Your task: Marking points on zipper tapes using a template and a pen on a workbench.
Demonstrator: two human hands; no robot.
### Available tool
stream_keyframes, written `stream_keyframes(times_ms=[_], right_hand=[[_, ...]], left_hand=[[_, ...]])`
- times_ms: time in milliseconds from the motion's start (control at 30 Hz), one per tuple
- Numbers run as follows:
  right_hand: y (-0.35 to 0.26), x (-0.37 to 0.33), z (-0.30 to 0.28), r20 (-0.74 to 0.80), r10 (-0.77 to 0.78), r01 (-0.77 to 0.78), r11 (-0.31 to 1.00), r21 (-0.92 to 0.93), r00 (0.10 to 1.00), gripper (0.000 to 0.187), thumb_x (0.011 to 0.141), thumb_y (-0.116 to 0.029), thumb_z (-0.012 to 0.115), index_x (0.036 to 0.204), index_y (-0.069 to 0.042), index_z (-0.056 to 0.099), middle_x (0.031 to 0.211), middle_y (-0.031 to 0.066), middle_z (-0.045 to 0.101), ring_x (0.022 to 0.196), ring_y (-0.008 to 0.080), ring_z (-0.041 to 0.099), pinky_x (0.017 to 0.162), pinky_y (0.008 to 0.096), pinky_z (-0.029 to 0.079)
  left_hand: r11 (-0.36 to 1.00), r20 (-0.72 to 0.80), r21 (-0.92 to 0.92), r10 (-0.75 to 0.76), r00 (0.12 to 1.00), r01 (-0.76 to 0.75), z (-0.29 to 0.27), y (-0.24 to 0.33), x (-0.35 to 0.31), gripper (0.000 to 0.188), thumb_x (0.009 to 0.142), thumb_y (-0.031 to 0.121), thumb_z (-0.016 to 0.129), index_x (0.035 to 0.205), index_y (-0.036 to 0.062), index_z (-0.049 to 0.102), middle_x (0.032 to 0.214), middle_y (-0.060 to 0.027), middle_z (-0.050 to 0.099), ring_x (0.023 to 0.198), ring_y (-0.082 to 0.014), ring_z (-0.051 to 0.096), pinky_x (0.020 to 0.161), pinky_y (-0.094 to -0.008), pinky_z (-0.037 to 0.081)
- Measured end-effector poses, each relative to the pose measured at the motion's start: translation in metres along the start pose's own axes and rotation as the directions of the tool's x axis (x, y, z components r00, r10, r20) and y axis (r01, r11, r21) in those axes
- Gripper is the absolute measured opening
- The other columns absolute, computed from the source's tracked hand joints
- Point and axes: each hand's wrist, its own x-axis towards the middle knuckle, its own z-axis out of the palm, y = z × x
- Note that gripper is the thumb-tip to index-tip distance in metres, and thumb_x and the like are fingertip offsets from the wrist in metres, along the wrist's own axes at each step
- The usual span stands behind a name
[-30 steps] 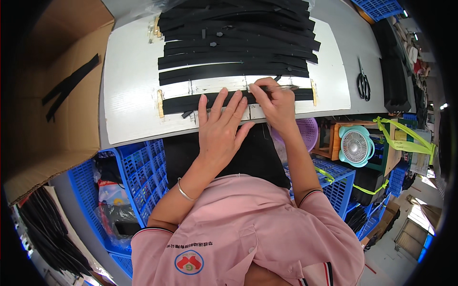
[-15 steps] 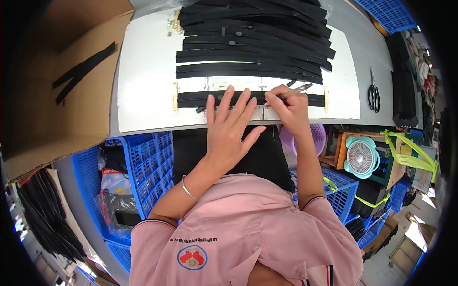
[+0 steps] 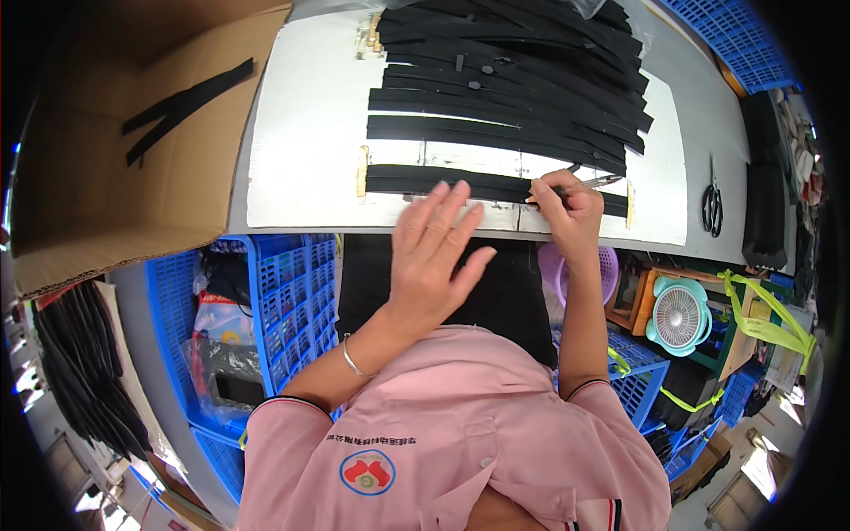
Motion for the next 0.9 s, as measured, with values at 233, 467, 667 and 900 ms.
stream_keyframes(times_ms=[233,467,667,900], right_hand=[[0.003,-0.001,0.000,-0.010,0.001,0.000,1.000,0.027,1.000,0.015,0.093,-0.005,0.073,0.081,0.003,0.073,0.074,0.0002,0.070,0.057,0.0025,0.052,0.052,0.0220,0.036],[-0.023,0.002,0.013,-0.039,0.065,-0.057,0.981,0.183,0.997,0.010,0.094,-0.007,0.075,0.088,0.002,0.074,0.079,0.0017,0.072,0.065,0.0032,0.056,0.056,0.0209,0.039],[-0.044,0.032,0.063,0.069,-0.362,0.367,0.927,-0.079,0.930,0.009,0.092,-0.011,0.078,0.092,-0.002,0.076,0.083,0.0035,0.073,0.065,0.0107,0.060,0.059,0.0261,0.045],[-0.036,0.036,0.098,0.105,-0.198,0.202,0.979,-0.028,0.975,0.014,0.091,-0.016,0.079,0.089,-0.003,0.076,0.083,0.0042,0.075,0.067,0.0172,0.062,0.064,0.0308,0.047]], left_hand=[[0.948,0.082,0.290,-0.162,0.983,0.132,-0.020,-0.030,-0.004,0.052,0.095,0.023,0.075,0.143,0.0080,0.064,0.152,-0.0110,0.059,0.148,-0.0320,0.046,0.125,-0.0584,0.016],[0.954,0.060,0.285,-0.117,0.991,0.096,-0.023,-0.036,-0.001,0.051,0.093,0.029,0.077,0.138,0.0066,0.066,0.144,-0.0099,0.064,0.139,-0.0285,0.053,0.123,-0.0587,0.017],[0.954,0.034,0.276,-0.133,0.991,0.118,-0.023,-0.037,0.001,0.046,0.092,0.023,0.077,0.135,0.0098,0.069,0.142,-0.0067,0.066,0.138,-0.0274,0.055,0.124,-0.0547,0.021],[0.966,-0.027,0.227,-0.120,0.992,0.123,-0.020,-0.039,0.003,0.040,0.091,0.024,0.078,0.127,0.0067,0.072,0.137,-0.0065,0.068,0.133,-0.0258,0.057,0.123,-0.0541,0.022]])
